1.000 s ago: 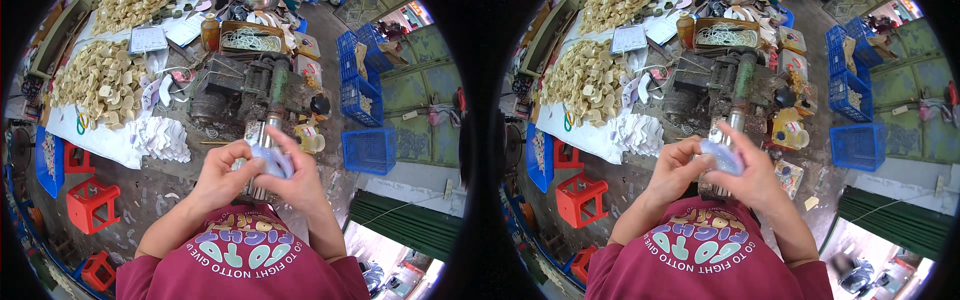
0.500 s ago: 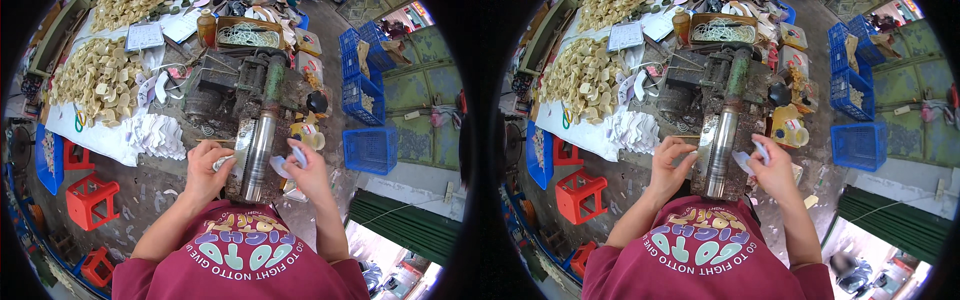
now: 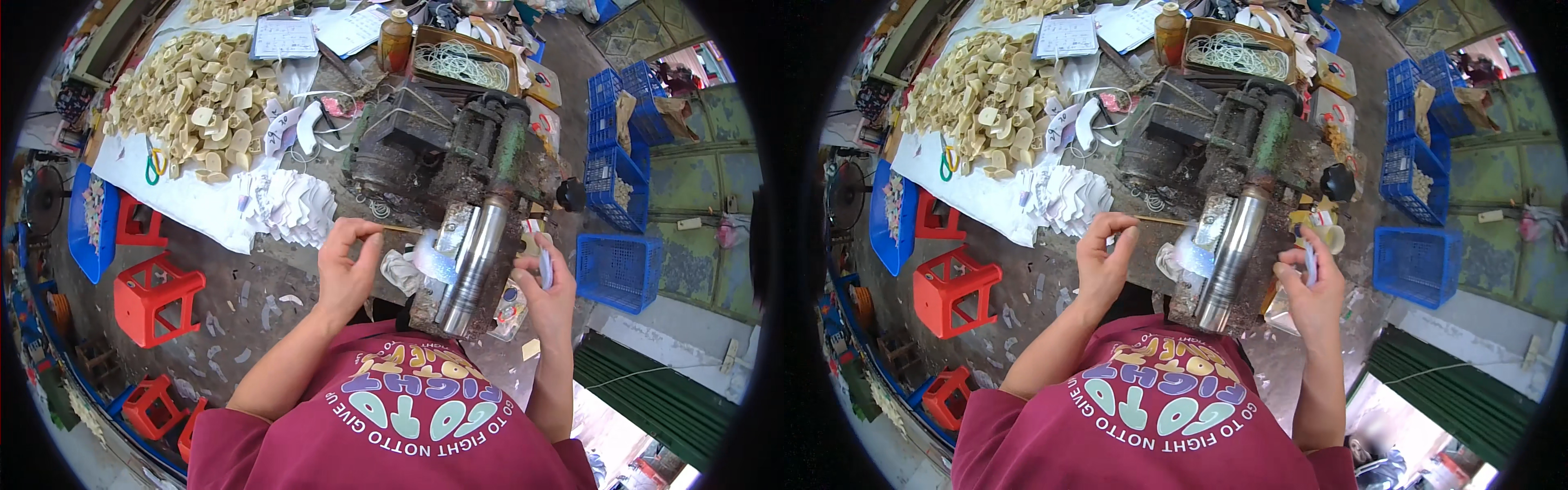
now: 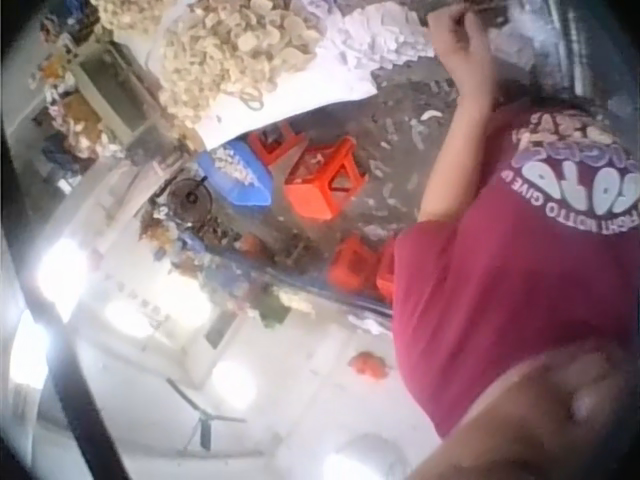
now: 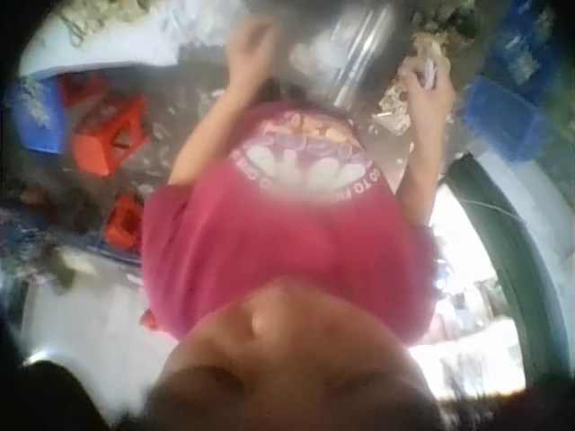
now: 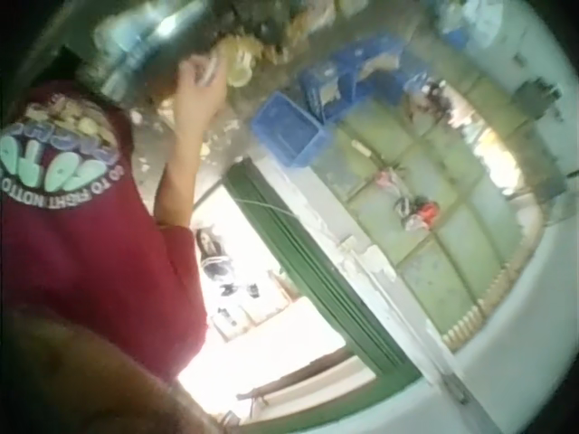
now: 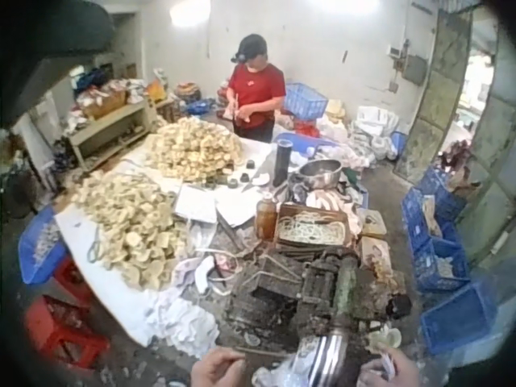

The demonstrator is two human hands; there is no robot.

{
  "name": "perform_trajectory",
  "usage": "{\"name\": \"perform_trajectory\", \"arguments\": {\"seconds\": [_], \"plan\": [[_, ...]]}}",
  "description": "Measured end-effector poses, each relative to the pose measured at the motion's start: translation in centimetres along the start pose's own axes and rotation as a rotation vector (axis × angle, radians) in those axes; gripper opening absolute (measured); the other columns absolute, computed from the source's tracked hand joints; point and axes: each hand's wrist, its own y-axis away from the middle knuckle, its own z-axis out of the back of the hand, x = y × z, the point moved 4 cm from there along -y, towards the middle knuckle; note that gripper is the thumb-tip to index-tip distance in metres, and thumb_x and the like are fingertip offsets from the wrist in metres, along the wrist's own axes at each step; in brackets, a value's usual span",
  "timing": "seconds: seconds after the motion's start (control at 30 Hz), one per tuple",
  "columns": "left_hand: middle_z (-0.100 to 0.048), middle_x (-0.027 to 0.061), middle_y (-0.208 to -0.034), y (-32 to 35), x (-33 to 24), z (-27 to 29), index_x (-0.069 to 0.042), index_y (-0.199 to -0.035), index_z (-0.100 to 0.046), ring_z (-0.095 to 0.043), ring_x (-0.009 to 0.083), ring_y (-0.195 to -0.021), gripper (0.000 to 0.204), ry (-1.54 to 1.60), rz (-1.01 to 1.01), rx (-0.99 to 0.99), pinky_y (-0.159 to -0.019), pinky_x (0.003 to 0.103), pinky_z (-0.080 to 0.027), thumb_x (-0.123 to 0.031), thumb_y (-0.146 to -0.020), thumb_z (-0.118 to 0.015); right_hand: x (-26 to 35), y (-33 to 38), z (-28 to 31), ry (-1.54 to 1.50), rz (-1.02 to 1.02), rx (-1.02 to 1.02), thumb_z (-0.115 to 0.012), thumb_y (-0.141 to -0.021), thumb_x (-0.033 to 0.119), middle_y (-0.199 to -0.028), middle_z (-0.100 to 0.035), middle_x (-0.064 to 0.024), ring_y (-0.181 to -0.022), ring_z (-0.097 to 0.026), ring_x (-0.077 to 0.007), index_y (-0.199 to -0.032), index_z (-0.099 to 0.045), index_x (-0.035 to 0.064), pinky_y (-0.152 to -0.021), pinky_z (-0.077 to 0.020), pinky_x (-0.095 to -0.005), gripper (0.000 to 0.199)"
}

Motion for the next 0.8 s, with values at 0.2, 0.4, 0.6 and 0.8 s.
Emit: {"name": "perform_trajectory", "arguments": {"seconds": [0.2, 0.4, 0.6, 0.8], "plan": [[-0.058, 0.0134, -0.115, 1.3, -0.2, -1.5, -0.007, -0.101, -0.062, -0.056, 0.032, -0.105, 0.034, -0.266, -0.388, 0.167, -0.091, 0.041, -0.043, 0.003, -0.069, -0.066, 0.7, 0.4, -0.2, 0.005, 0.083, -0.038, -0.065, -0.081, 0.0, -0.088, -0.063, -0.0014, -0.073, -0.055, -0.0037, -0.132, -0.051, 0.0025, -0.065, -0.0441, -0.0179, 0.053], [-0.068, 0.0078, -0.079, 0.4, 4.8, -0.5, 0.0, -0.088, -0.066, -0.064, 0.0127, -0.073, 0.008, 0.256, 0.445, 0.201, -0.067, 0.028, -0.053, -0.002, -0.082, -0.062, 1.9, 1.1, -0.5, 0.041, 0.116, -0.059, -0.064, -0.083, 0.003, -0.087, -0.063, -0.0019, -0.075, -0.055, -0.0051, -0.133, -0.049, 0.0027, -0.068, -0.0453, -0.0191, 0.053], [-0.061, 0.0043, -0.065, -7.8, 13.3, 16.2, 0.001, -0.079, -0.066, -0.058, 0.013, -0.051, 0.013, -0.157, 0.692, -0.003, -0.048, 0.024, -0.046, -0.01, -0.077, -0.058, 2.7, 1.6, -1.7, 0.027, 0.131, -0.042, -0.065, -0.083, 0.004, -0.087, -0.062, -0.0019, -0.073, -0.054, -0.0045, -0.134, -0.049, 0.0031, -0.065, -0.0439, -0.0185, 0.054], [-0.063, 0.0197, -0.09, -9.1, 16.0, 17.3, 0.0, -0.098, -0.064, -0.061, 0.0368, -0.083, 0.033, -0.865, 0.277, -0.15, -0.076, 0.041, -0.048, 0.001, -0.068, -0.053, 4.1, 1.9, -2.6, -0.033, 0.093, 0.002, -0.07, -0.08, 0.004, -0.082, -0.058, 0.0015, -0.068, -0.05, -0.0035, -0.135, -0.048, 0.0036, -0.06, -0.0416, -0.0182, 0.059]]}}
